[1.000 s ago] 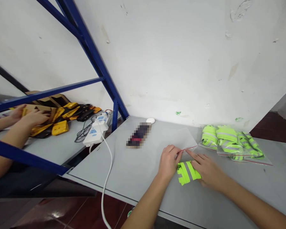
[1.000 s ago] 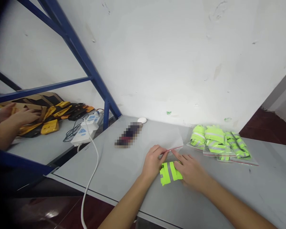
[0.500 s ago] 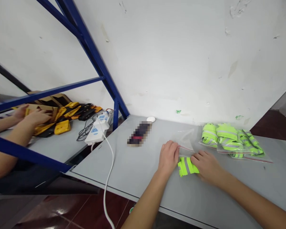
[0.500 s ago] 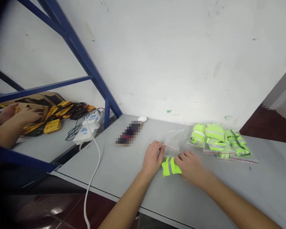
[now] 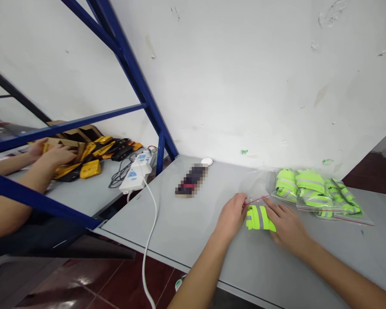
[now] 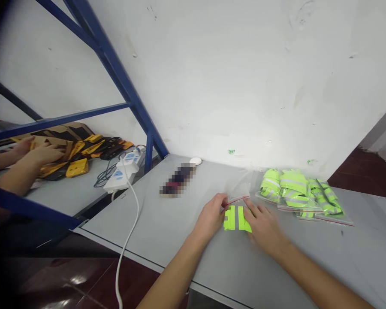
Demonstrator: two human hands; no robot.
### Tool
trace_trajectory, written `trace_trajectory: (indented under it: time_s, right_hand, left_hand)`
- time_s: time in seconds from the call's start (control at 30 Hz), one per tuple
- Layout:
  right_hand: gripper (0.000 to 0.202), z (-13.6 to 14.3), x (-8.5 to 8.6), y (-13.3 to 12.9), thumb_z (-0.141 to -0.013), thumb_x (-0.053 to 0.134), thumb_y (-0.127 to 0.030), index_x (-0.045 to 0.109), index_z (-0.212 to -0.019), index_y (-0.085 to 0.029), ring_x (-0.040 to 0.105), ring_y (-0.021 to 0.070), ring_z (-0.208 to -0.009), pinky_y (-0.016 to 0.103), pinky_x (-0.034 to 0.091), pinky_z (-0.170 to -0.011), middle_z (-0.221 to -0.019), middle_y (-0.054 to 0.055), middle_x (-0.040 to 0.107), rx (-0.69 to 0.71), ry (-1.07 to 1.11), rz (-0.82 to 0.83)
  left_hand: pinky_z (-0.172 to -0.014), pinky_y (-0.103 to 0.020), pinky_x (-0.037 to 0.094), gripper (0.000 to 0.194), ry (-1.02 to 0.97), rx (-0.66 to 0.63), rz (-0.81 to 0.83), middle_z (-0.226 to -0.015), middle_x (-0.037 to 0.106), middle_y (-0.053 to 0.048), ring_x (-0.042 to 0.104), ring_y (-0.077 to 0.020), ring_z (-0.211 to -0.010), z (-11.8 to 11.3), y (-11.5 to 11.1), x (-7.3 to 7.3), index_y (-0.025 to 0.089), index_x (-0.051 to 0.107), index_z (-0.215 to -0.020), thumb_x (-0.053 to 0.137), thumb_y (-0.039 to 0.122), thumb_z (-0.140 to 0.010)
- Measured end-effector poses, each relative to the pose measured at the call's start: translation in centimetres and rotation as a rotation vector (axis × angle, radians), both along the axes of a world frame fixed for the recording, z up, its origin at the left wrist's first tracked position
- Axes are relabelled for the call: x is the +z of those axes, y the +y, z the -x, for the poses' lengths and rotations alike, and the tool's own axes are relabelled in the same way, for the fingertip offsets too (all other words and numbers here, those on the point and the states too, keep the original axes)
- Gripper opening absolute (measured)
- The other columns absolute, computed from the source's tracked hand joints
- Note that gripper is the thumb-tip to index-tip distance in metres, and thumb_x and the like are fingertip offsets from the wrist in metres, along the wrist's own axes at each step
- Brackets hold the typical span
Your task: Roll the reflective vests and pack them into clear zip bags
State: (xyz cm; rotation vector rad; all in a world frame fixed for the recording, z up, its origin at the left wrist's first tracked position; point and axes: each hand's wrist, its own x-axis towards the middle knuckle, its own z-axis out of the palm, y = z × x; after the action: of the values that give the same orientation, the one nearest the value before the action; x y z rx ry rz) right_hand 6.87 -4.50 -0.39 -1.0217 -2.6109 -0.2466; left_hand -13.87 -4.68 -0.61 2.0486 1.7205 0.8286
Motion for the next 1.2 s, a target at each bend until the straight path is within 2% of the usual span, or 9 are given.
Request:
trace_trajectory:
  time_s: [0.13,0.27,0.43,0.53,0.67,0.87,0.93,1.07,1.2]
  right_hand:
    - [0.067,-0.3,0.5,-0.2,-0.056,0.059,-0.003,0.054,-0.121,-0.018,0.055,0.0284,-0.086,0.039,0.044,-0.072,-0.127,0.014,0.059,-0.048,-0.031,-0.055]
    - [0.058,-0.5,0.7,0.1,-0.061,0.054,0.000,0.058,-0.115,-0.020,0.058,0.0293,-0.089,0.040,0.044,-0.075,-0.130,0.015,0.054,-0.181,-0.051,-0.106]
    - [0.052,0.7,1.4,0.2,-0.067,0.051,0.001,0.061,-0.114,-0.017,0.060,0.0240,-0.079,0.038,0.045,-0.070,-0.150,0.010,0.038,-0.224,-0.196,-0.125]
    - [0.052,1.4,1.6,0.4,-0.069,0.052,-0.001,0.060,-0.118,-0.015,0.062,0.0251,-0.085,0.037,0.047,-0.071,-0.149,0.009,0.040,-0.223,-0.194,-0.097]
    - [0.054,1.3,1.4,0.8,-0.071,0.052,-0.003,0.055,-0.124,-0.012,0.061,0.0264,-0.096,0.037,0.047,-0.075,-0.145,0.010,0.045,-0.211,-0.089,-0.054]
    - [0.042,0.5,1.6,0.6,-0.078,0.049,-0.007,0.054,-0.120,-0.010,0.062,0.0258,-0.094,0.036,0.046,-0.073,-0.142,0.011,0.049,-0.247,0.031,-0.078]
    - [0.040,0.4,2.0,0.4,-0.079,0.049,-0.007,0.056,-0.119,-0.011,0.062,0.0260,-0.093,0.037,0.046,-0.072,-0.145,0.010,0.045,-0.252,0.021,-0.087]
    - [0.039,0.8,3.1,0.1,-0.077,0.046,-0.001,0.060,-0.112,-0.012,0.060,0.0253,-0.086,0.039,0.044,-0.067,-0.154,0.009,0.028,-0.245,-0.095,-0.105]
    - [0.044,1.7,3.2,0.5,-0.078,0.044,0.000,0.059,-0.117,-0.013,0.059,0.0273,-0.087,0.041,0.042,-0.066,-0.154,0.009,0.027,-0.234,-0.163,-0.086]
  left_hand:
    - [-0.077,-0.029,0.047,0.042,-0.063,0.043,0.001,-0.092,0.066,-0.001,0.061,-0.0176,-0.085,-0.3,0.0,-0.4,0.023,0.047,-0.121,0.053,0.009,-0.082]
    - [-0.080,-0.032,0.045,0.038,-0.058,0.103,-0.178,-0.087,0.068,0.001,0.061,-0.0177,-0.082,-0.6,0.0,-0.7,0.022,0.047,-0.125,0.054,0.016,-0.087]
    - [-0.071,-0.033,0.036,0.011,0.073,0.014,-0.502,-0.082,0.069,-0.001,0.058,-0.0182,-0.081,-1.2,-0.4,-0.1,0.022,0.062,-0.098,0.054,0.020,-0.091]
    - [-0.068,-0.033,0.033,0.009,0.071,0.004,-0.599,-0.082,0.070,-0.001,0.056,-0.0169,-0.079,-1.6,-0.7,0.6,0.021,0.065,-0.093,0.056,0.020,-0.090]
    - [-0.071,-0.033,0.032,0.011,0.050,0.032,-0.625,-0.084,0.070,-0.001,0.056,-0.0165,-0.080,-1.9,-1.1,1.2,0.023,0.066,-0.094,0.058,0.018,-0.087]
    - [-0.075,-0.033,0.031,0.010,0.039,0.093,-0.607,-0.079,0.068,0.000,0.056,-0.0163,-0.079,-1.9,-1.4,1.1,0.021,0.063,-0.091,0.056,0.016,-0.087]
    - [-0.076,-0.033,0.031,0.009,0.023,0.097,-0.580,-0.078,0.068,0.000,0.055,-0.0167,-0.080,-1.9,-1.5,1.2,0.021,0.062,-0.090,0.054,0.017,-0.087]
    - [-0.074,-0.033,0.031,0.012,0.021,0.080,-0.523,-0.075,0.064,-0.001,0.054,-0.0175,-0.078,-2.0,-1.7,1.3,0.019,0.061,-0.086,0.050,0.015,-0.088]
    - [-0.075,-0.034,0.030,0.014,0.022,0.041,-0.550,-0.073,0.065,0.000,0.055,-0.0169,-0.076,-2.6,-1.8,1.5,0.019,0.061,-0.088,0.047,0.015,-0.090]
